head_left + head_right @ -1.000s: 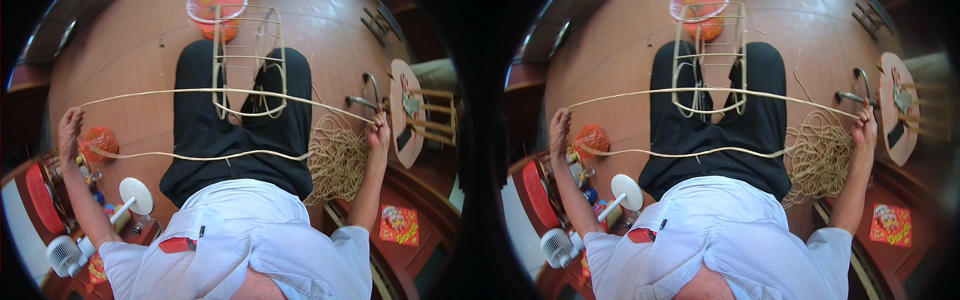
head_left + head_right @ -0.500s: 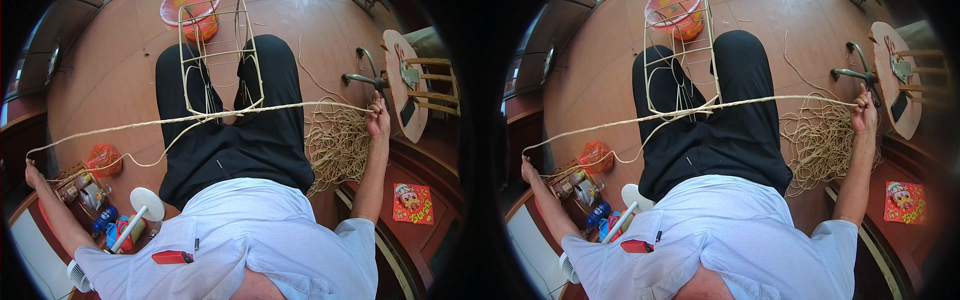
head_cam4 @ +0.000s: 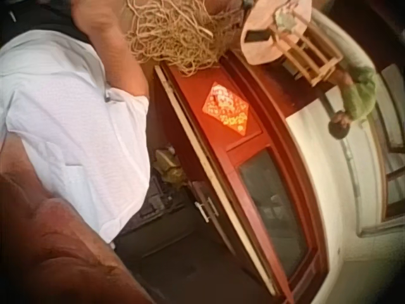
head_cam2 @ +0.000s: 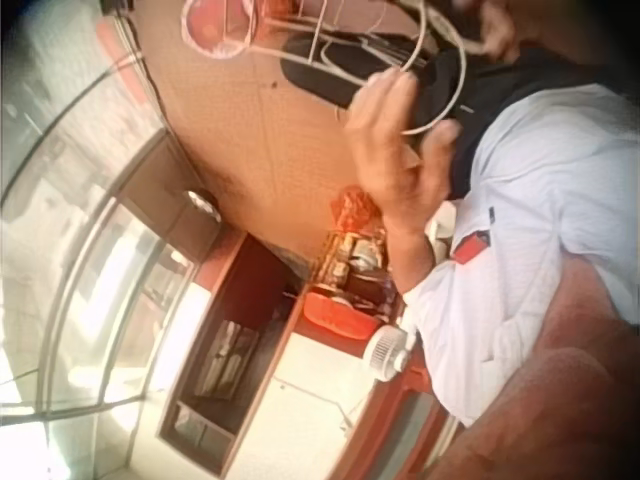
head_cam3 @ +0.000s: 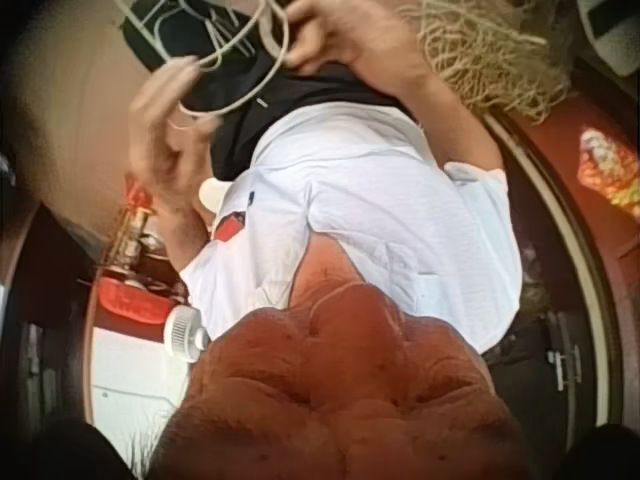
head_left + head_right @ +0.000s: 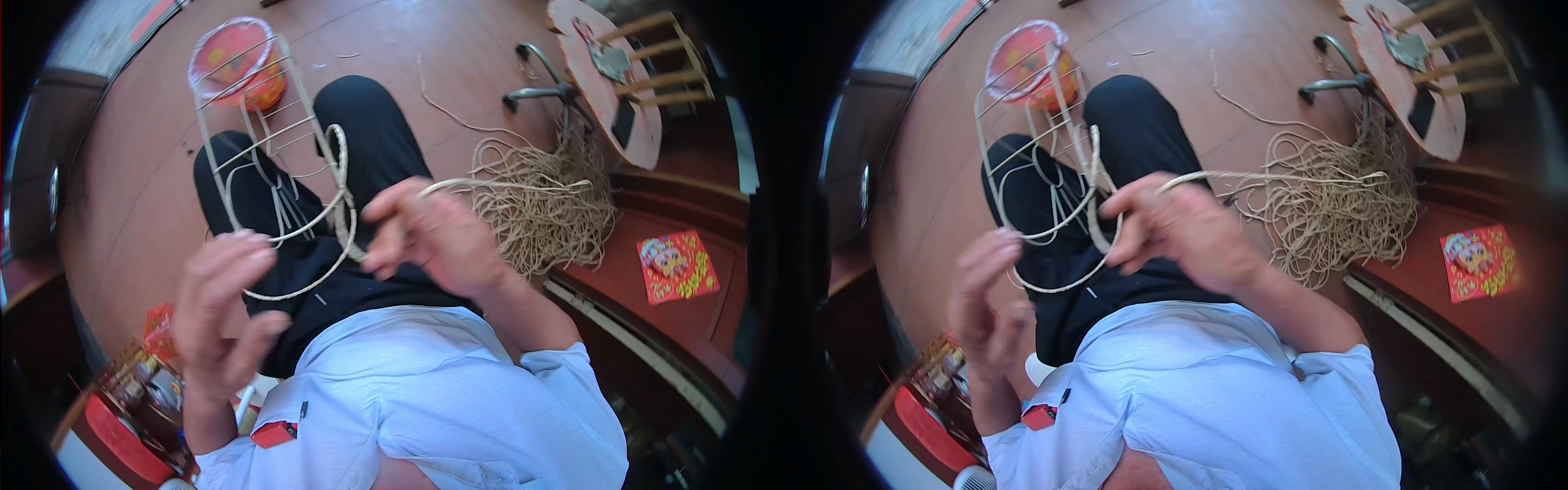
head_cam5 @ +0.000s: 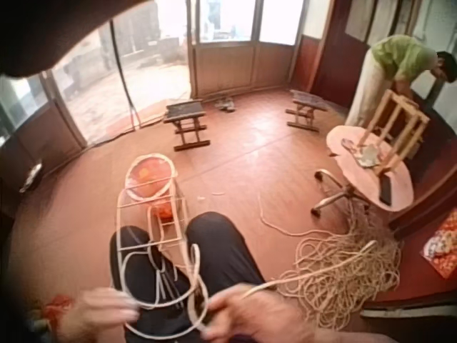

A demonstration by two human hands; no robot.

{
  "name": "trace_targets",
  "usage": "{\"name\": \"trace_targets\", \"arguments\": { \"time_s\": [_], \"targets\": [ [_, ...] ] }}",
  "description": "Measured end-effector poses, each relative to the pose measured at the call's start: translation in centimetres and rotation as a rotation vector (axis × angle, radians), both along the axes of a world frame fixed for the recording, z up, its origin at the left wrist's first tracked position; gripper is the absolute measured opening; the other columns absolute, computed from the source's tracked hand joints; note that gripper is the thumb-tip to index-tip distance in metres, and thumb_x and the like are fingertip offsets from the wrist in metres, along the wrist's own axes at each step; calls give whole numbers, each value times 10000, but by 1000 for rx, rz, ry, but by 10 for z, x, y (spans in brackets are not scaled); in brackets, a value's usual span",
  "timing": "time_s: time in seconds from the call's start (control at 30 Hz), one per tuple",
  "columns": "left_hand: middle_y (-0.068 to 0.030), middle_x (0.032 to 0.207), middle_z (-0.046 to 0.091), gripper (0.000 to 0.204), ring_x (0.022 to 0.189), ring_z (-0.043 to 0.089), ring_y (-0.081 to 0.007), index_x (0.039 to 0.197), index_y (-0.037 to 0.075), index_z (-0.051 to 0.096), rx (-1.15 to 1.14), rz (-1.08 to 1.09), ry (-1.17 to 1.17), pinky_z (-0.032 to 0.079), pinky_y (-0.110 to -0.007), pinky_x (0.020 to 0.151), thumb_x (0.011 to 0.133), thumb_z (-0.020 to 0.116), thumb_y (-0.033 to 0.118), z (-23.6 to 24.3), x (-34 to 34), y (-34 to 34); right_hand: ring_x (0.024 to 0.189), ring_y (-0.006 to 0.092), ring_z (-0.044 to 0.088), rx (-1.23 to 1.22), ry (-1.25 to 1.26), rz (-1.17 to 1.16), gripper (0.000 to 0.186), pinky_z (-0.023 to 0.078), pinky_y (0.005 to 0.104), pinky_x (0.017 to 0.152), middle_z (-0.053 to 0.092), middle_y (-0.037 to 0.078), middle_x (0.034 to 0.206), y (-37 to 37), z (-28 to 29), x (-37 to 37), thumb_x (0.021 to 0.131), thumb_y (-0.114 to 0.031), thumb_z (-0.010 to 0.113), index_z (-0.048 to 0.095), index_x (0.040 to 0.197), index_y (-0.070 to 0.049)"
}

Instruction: Weave material onto a wire or bamboo lantern frame.

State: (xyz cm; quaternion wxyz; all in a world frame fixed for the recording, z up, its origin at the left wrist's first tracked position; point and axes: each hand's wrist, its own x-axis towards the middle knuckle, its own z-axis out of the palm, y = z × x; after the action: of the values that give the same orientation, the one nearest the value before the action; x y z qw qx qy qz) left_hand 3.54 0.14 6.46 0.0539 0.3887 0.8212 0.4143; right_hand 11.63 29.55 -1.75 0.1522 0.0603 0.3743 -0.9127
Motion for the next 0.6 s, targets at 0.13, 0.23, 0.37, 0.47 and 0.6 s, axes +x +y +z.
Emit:
{"name": "trace_targets", "arguments": {
  "time_s": [0.13,0.23,0.37,0.47,0.6],
  "targets": [
    [-202,1281,764,618,1275,708,-365,1449,-11,664,-112,-126,39,490,-534,1167,928,870,251,-22,15,33,1078,253,791,-199,-40,59,440,647,384,919,764,141,1009,-40,-1,12,1215,-378,471,606,1352,17],
    [-102,1137,811,691,1220,725,-315,1505,-2,611,-110,5,-128,444,-536,1188,890,877,165,-26,23,32,1125,273,785,-260,-31,-27,458,647,396,937,763,143,1057,-34,-5,14,1217,-399,458,606,1349,14],
    [-137,1164,800,771,1199,722,-332,1547,-2,559,-213,-126,30,405,-612,1205,856,879,116,-9,23,46,1151,310,781,-375,-49,-24,463,673,413,916,756,158,1061,-23,-4,16,1215,-408,450,603,1341,10],
    [-142,1182,795,776,1198,709,-346,1550,-5,552,-201,-142,95,377,-641,1224,852,877,97,-16,30,53,1156,309,779,-438,-54,-7,460,671,404,915,752,164,1081,-27,5,18,1213,-419,449,603,1335,-3],
    [-164,1145,788,653,766,732,-199,1510,-15,599,1,-79,-268,593,-376,746,887,785,-76,-33,41,44,1158,311,776,-455,-19,-57,452,670,415,924,749,169,1107,-19,0,19,1221,-410,416,595,1342,-12]
  ]
}}
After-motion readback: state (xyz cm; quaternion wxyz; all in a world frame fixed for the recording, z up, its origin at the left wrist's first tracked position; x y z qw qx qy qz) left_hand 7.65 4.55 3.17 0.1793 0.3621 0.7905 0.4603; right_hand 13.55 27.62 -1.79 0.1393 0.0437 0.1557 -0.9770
